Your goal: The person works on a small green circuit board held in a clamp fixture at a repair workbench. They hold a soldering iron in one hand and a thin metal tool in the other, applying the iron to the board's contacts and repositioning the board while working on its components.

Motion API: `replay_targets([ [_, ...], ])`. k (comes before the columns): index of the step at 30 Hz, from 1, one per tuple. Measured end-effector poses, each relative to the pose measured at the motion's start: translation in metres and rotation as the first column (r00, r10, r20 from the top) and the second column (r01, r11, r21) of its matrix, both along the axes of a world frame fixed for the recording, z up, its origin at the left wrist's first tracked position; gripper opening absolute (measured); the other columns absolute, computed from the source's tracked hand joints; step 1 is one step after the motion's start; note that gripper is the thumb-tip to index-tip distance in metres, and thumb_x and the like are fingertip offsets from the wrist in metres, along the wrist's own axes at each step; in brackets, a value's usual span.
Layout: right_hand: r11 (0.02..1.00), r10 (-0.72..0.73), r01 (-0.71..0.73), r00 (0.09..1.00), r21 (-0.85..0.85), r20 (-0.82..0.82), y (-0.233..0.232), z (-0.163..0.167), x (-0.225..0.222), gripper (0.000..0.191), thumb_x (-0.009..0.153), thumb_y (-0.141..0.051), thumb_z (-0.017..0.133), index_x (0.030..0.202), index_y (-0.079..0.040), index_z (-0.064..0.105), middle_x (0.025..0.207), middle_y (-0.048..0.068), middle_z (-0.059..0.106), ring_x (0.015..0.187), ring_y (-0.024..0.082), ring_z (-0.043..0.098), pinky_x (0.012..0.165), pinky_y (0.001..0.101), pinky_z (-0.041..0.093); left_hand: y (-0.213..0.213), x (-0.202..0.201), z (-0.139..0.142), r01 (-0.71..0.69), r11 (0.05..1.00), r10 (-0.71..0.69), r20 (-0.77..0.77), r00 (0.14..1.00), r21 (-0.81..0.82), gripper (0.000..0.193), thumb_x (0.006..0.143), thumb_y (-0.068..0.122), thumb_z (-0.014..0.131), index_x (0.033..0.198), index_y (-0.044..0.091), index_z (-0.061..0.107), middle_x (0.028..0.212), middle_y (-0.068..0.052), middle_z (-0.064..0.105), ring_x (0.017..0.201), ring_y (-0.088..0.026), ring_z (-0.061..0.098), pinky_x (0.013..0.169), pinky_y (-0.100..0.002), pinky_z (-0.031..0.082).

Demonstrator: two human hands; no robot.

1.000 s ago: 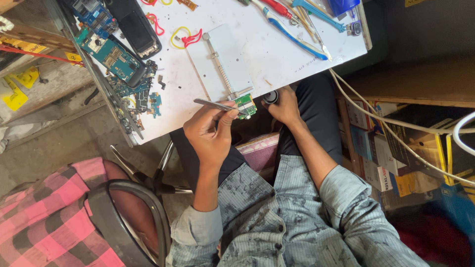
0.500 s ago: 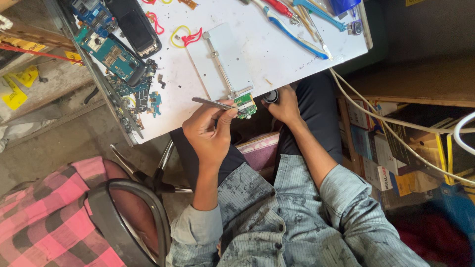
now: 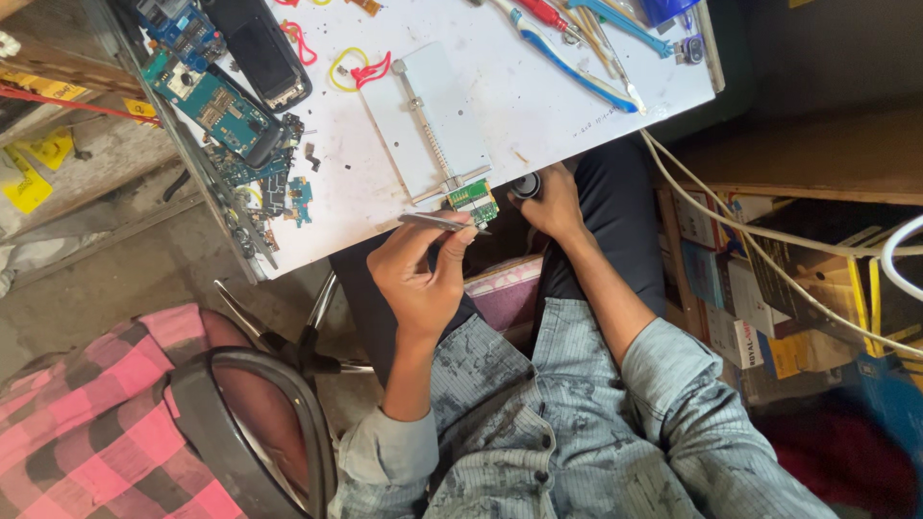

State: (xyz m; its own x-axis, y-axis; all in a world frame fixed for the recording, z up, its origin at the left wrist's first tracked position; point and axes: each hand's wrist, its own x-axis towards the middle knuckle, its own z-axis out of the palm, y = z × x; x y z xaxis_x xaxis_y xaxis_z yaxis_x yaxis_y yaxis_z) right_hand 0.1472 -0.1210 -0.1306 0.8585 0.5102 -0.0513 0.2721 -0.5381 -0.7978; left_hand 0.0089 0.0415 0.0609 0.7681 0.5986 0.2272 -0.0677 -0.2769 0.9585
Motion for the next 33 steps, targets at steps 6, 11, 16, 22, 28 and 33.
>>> replay_targets([
  [6, 1.0, 0.006, -0.006, 1.0, -0.017, -0.012, 0.0007, 0.0005, 0.0008, 0.046, 0.071, -0.009, 0.081, 0.115, 0.0, 0.071, 0.115, 0.025, 0.069, 0.109, 0.044, 0.065, 0.092, 0.0469, 0.052, 0.0018, -0.0003, -0.0001, -0.004, 1.0, 0.004, -0.006, 1.0, -0.001, 0.013, 0.089, -0.003, 0.081, 0.101, -0.003, 0.075, 0.096, -0.011, 0.077, 0.081, -0.015, 0.072, 0.075, -0.024, 0.056],
  [11, 1.0, 0.012, -0.012, 1.0, -0.018, 0.003, 0.0004, 0.0006, 0.0004, 0.045, 0.071, -0.01, 0.081, 0.114, 0.0, 0.072, 0.115, 0.025, 0.069, 0.109, 0.045, 0.064, 0.092, 0.0474, 0.052, 0.0025, 0.0001, -0.001, -0.002, 1.0, 0.002, 0.01, 1.0, -0.007, 0.014, 0.09, -0.004, 0.081, 0.102, -0.003, 0.074, 0.097, -0.011, 0.077, 0.081, -0.014, 0.072, 0.076, -0.024, 0.056],
  [16, 0.999, 0.011, -0.011, 1.0, -0.031, -0.004, 0.0011, -0.0001, 0.0009, 0.043, 0.071, -0.01, 0.082, 0.112, 0.0, 0.072, 0.115, 0.025, 0.069, 0.108, 0.045, 0.065, 0.092, 0.047, 0.052, 0.004, 0.0002, -0.0019, -0.004, 1.0, 0.004, 0.014, 1.0, 0.002, 0.013, 0.09, -0.004, 0.08, 0.102, -0.003, 0.074, 0.097, -0.012, 0.077, 0.081, -0.014, 0.072, 0.075, -0.024, 0.056],
  [22, 0.999, 0.016, -0.016, 1.0, -0.038, 0.006, 0.0016, -0.0009, 0.0006, 0.045, 0.07, -0.01, 0.082, 0.113, 0.0, 0.072, 0.114, 0.025, 0.069, 0.109, 0.045, 0.064, 0.093, 0.0474, 0.052, 0.0057, -0.0004, -0.0021, -0.005, 1.0, 0.005, 0.004, 1.0, -0.002, 0.012, 0.09, -0.004, 0.08, 0.101, -0.004, 0.074, 0.096, -0.012, 0.077, 0.079, -0.014, 0.071, 0.074, -0.024, 0.055],
  [28, 0.999, 0.018, -0.017, 1.0, -0.032, 0.006, 0.0008, -0.0008, 0.0004, 0.044, 0.071, -0.01, 0.081, 0.112, 0.0, 0.072, 0.115, 0.025, 0.069, 0.11, 0.044, 0.064, 0.093, 0.0474, 0.052, 0.006, 0.0, -0.0023, 0.003, 1.0, -0.003, 0.007, 1.0, 0.022, 0.011, 0.091, -0.003, 0.08, 0.1, -0.004, 0.073, 0.096, -0.012, 0.077, 0.079, -0.014, 0.072, 0.075, -0.025, 0.056],
  [33, 0.999, 0.014, -0.014, 1.0, -0.032, 0.006, 0.0015, -0.0007, 0.0009, 0.044, 0.071, -0.01, 0.082, 0.112, -0.001, 0.072, 0.115, 0.025, 0.069, 0.11, 0.044, 0.064, 0.093, 0.0475, 0.052, 0.0069, -0.0001, -0.0008, -0.004, 0.999, 0.005, -0.009, 1.0, 0.035, 0.012, 0.09, -0.003, 0.08, 0.1, -0.004, 0.074, 0.096, -0.011, 0.077, 0.078, -0.014, 0.072, 0.073, -0.024, 0.055],
])
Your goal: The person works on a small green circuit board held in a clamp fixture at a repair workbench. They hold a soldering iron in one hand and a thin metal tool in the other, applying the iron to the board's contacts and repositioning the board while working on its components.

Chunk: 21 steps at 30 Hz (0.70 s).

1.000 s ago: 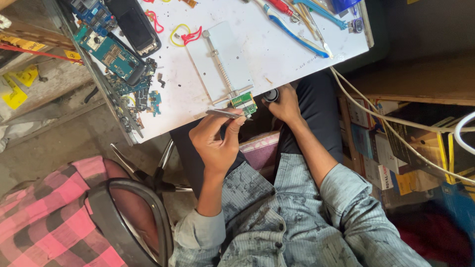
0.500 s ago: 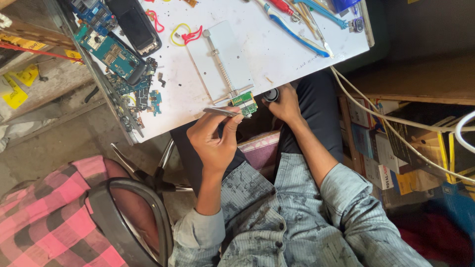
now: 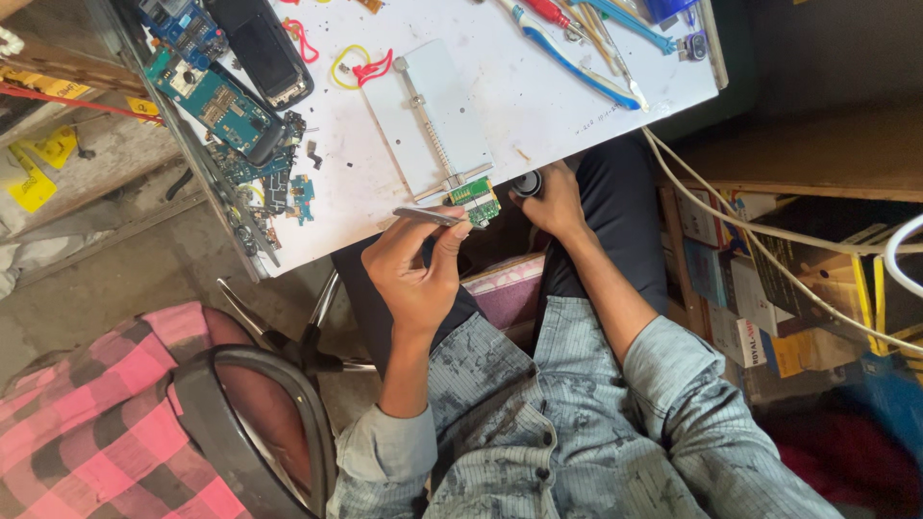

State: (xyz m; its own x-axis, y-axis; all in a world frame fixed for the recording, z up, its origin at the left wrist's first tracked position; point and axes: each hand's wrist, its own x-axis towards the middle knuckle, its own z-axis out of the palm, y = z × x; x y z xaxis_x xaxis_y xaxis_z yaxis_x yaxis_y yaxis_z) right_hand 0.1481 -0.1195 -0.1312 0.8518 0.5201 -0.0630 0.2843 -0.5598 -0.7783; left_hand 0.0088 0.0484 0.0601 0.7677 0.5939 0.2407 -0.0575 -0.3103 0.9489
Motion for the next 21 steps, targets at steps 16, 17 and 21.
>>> replay_targets([
  [16, 1.0, -0.011, 0.011, 1.0, 0.014, -0.021, 0.0011, 0.0043, -0.0008, 0.045, 0.07, -0.01, 0.081, 0.114, -0.002, 0.072, 0.115, 0.025, 0.068, 0.109, 0.044, 0.064, 0.092, 0.0473, 0.052, 0.0014, -0.0005, 0.0023, -0.003, 1.0, 0.003, -0.007, 1.0, 0.025, 0.01, 0.09, -0.003, 0.08, 0.098, -0.004, 0.074, 0.097, -0.012, 0.078, 0.08, -0.015, 0.072, 0.075, -0.025, 0.056],
  [17, 1.0, -0.011, 0.011, 1.0, 0.012, -0.016, 0.0014, 0.0044, -0.0009, 0.045, 0.07, -0.01, 0.082, 0.114, -0.002, 0.072, 0.115, 0.025, 0.069, 0.109, 0.044, 0.064, 0.092, 0.0473, 0.052, 0.0017, -0.0007, 0.0024, -0.004, 1.0, 0.004, -0.008, 1.0, 0.028, 0.01, 0.09, -0.003, 0.08, 0.098, -0.004, 0.074, 0.097, -0.012, 0.078, 0.079, -0.015, 0.072, 0.075, -0.025, 0.056],
  [21, 1.0, -0.017, 0.017, 1.0, -0.003, -0.019, 0.0021, 0.0048, -0.0009, 0.045, 0.071, -0.011, 0.082, 0.113, -0.002, 0.072, 0.115, 0.025, 0.068, 0.109, 0.044, 0.064, 0.093, 0.0473, 0.052, 0.0008, -0.0011, 0.002, -0.011, 1.0, 0.011, -0.016, 1.0, 0.005, 0.011, 0.09, -0.002, 0.08, 0.1, -0.004, 0.074, 0.096, -0.012, 0.078, 0.079, -0.015, 0.072, 0.075, -0.025, 0.055],
])
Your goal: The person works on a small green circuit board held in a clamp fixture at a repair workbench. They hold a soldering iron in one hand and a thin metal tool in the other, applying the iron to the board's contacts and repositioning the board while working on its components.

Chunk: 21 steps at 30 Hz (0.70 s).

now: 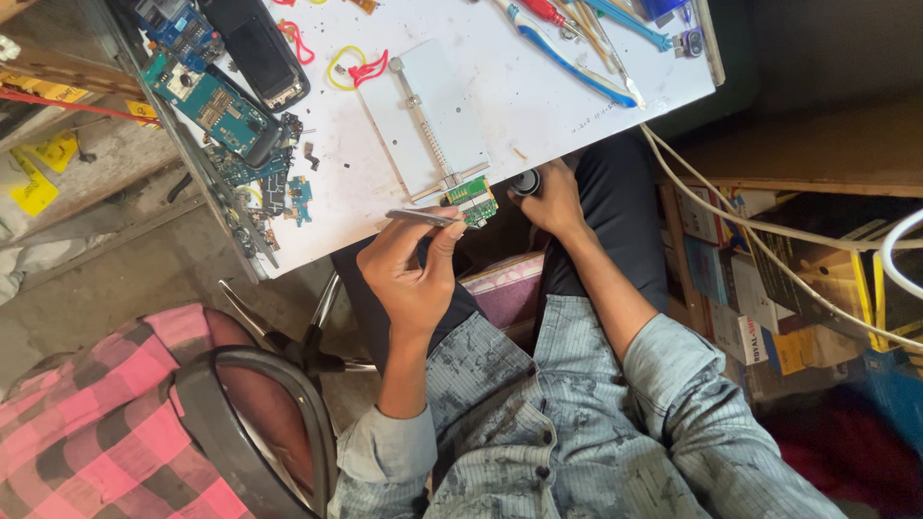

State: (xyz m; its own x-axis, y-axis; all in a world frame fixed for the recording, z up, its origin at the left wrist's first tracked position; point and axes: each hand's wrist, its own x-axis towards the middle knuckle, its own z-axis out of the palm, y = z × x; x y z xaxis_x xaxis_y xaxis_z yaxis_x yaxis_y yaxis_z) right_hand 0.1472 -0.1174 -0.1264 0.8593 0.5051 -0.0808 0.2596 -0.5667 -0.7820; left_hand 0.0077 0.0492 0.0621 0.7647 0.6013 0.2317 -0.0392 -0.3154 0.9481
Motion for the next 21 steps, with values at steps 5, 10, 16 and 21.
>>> replay_targets([
  [5, 1.0, -0.005, 0.005, 1.0, 0.009, -0.013, -0.0001, 0.0002, 0.0003, 0.044, 0.071, -0.01, 0.081, 0.113, -0.002, 0.072, 0.115, 0.025, 0.068, 0.109, 0.044, 0.065, 0.093, 0.0468, 0.052, 0.0, 0.0, -0.0013, -0.004, 1.0, 0.004, 0.008, 1.0, -0.002, 0.011, 0.091, -0.002, 0.08, 0.1, -0.004, 0.074, 0.097, -0.011, 0.078, 0.079, -0.015, 0.071, 0.075, -0.025, 0.055],
  [10, 1.0, -0.01, 0.01, 1.0, -0.013, -0.021, 0.0003, 0.0013, 0.0005, 0.044, 0.07, -0.011, 0.082, 0.112, -0.001, 0.072, 0.115, 0.025, 0.068, 0.109, 0.044, 0.064, 0.092, 0.047, 0.052, -0.0005, -0.0015, -0.0018, -0.004, 1.0, 0.004, 0.008, 1.0, -0.009, 0.012, 0.091, -0.002, 0.08, 0.101, -0.004, 0.074, 0.097, -0.011, 0.077, 0.08, -0.014, 0.071, 0.075, -0.025, 0.055],
  [16, 1.0, 0.005, -0.005, 1.0, 0.003, -0.01, -0.0007, 0.0017, 0.0005, 0.044, 0.071, -0.01, 0.081, 0.113, 0.0, 0.072, 0.115, 0.026, 0.069, 0.109, 0.045, 0.064, 0.093, 0.0471, 0.051, -0.0013, -0.0031, -0.0041, -0.014, 0.999, 0.014, 0.007, 1.0, -0.031, 0.014, 0.091, -0.001, 0.081, 0.103, -0.003, 0.075, 0.097, -0.011, 0.077, 0.08, -0.014, 0.071, 0.075, -0.024, 0.055],
  [21, 1.0, 0.011, -0.011, 1.0, 0.01, -0.005, -0.0012, 0.0009, 0.001, 0.045, 0.071, -0.01, 0.081, 0.113, 0.0, 0.072, 0.115, 0.026, 0.069, 0.109, 0.044, 0.064, 0.094, 0.0469, 0.051, -0.0029, -0.0042, -0.0066, -0.013, 1.0, 0.014, 0.02, 1.0, -0.023, 0.014, 0.091, -0.001, 0.081, 0.103, -0.003, 0.075, 0.098, -0.011, 0.077, 0.082, -0.014, 0.071, 0.077, -0.025, 0.056],
])
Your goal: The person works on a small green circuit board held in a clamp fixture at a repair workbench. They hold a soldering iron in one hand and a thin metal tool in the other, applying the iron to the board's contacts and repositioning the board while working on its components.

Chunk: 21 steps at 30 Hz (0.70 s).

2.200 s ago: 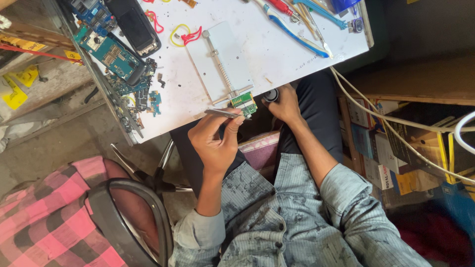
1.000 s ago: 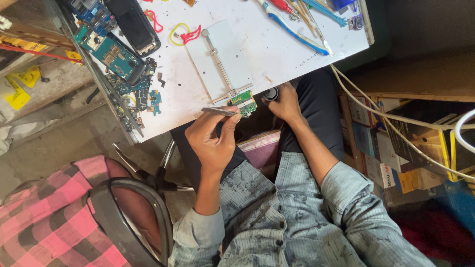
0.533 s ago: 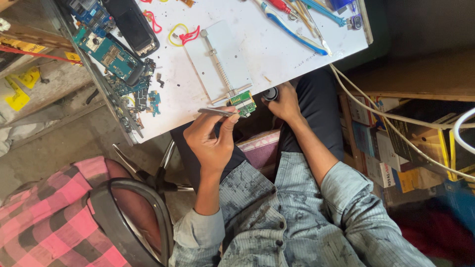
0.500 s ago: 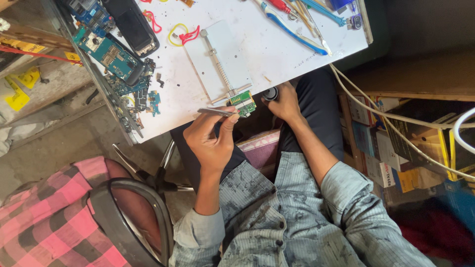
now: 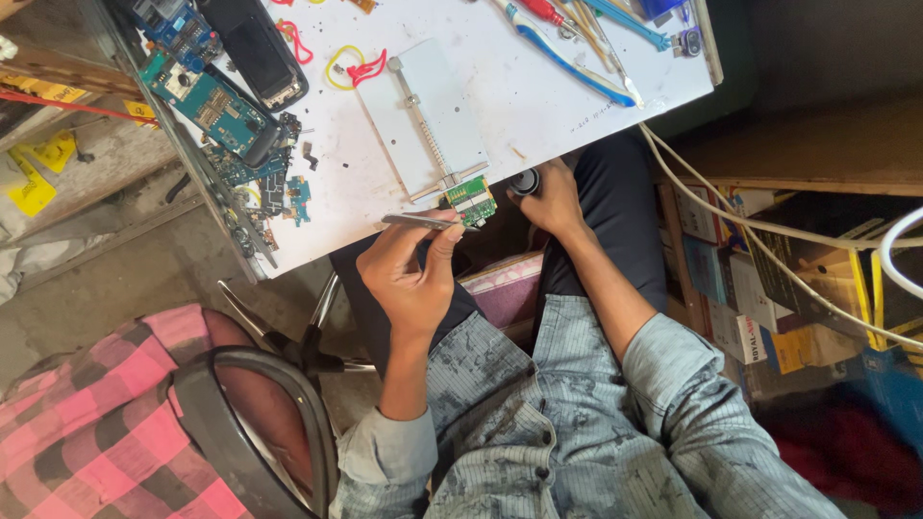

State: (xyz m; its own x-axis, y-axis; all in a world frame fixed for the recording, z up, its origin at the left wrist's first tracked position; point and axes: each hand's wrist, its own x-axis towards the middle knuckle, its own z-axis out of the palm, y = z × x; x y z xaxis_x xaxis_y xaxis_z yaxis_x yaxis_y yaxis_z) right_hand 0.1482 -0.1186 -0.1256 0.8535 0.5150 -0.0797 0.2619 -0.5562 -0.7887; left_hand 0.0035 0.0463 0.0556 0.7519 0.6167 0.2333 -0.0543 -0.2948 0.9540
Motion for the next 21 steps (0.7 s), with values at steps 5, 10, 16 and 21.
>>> replay_targets([
  [5, 1.0, -0.001, 0.001, 1.0, -0.002, 0.0, 0.0, 0.0006, -0.0006, 0.045, 0.07, -0.011, 0.081, 0.113, 0.0, 0.072, 0.115, 0.025, 0.069, 0.109, 0.044, 0.064, 0.093, 0.0469, 0.051, -0.0034, 0.0002, -0.0008, 0.002, 1.0, -0.002, 0.002, 1.0, -0.021, 0.016, 0.09, -0.002, 0.081, 0.104, -0.003, 0.075, 0.099, -0.011, 0.076, 0.083, -0.015, 0.072, 0.077, -0.025, 0.056],
  [10, 1.0, -0.002, 0.002, 1.0, 0.013, 0.012, 0.0007, 0.0015, -0.0002, 0.045, 0.07, -0.011, 0.081, 0.113, -0.001, 0.072, 0.115, 0.026, 0.069, 0.109, 0.044, 0.064, 0.093, 0.047, 0.052, -0.0034, 0.0014, 0.0006, 0.001, 1.0, -0.001, 0.001, 1.0, -0.007, 0.016, 0.09, -0.001, 0.082, 0.104, -0.002, 0.075, 0.098, -0.011, 0.076, 0.083, -0.015, 0.073, 0.077, -0.025, 0.056],
  [16, 1.0, -0.008, 0.008, 1.0, -0.03, -0.009, 0.0009, 0.0002, -0.0002, 0.042, 0.071, -0.011, 0.082, 0.111, -0.001, 0.073, 0.113, 0.025, 0.069, 0.108, 0.045, 0.065, 0.093, 0.0475, 0.052, -0.0021, 0.0007, 0.0029, 0.001, 1.0, -0.001, -0.007, 1.0, -0.004, 0.015, 0.09, -0.001, 0.081, 0.104, -0.002, 0.076, 0.099, -0.012, 0.077, 0.084, -0.016, 0.073, 0.078, -0.026, 0.056],
  [21, 0.999, -0.019, 0.019, 1.0, -0.031, -0.02, 0.0005, -0.0006, -0.0007, 0.042, 0.071, -0.011, 0.082, 0.111, 0.0, 0.073, 0.114, 0.026, 0.069, 0.109, 0.044, 0.065, 0.093, 0.0467, 0.052, -0.0022, 0.0007, 0.0035, 0.005, 1.0, -0.005, -0.007, 1.0, -0.009, 0.016, 0.09, -0.002, 0.082, 0.105, -0.001, 0.076, 0.098, -0.011, 0.077, 0.086, -0.016, 0.073, 0.077, -0.026, 0.057],
])
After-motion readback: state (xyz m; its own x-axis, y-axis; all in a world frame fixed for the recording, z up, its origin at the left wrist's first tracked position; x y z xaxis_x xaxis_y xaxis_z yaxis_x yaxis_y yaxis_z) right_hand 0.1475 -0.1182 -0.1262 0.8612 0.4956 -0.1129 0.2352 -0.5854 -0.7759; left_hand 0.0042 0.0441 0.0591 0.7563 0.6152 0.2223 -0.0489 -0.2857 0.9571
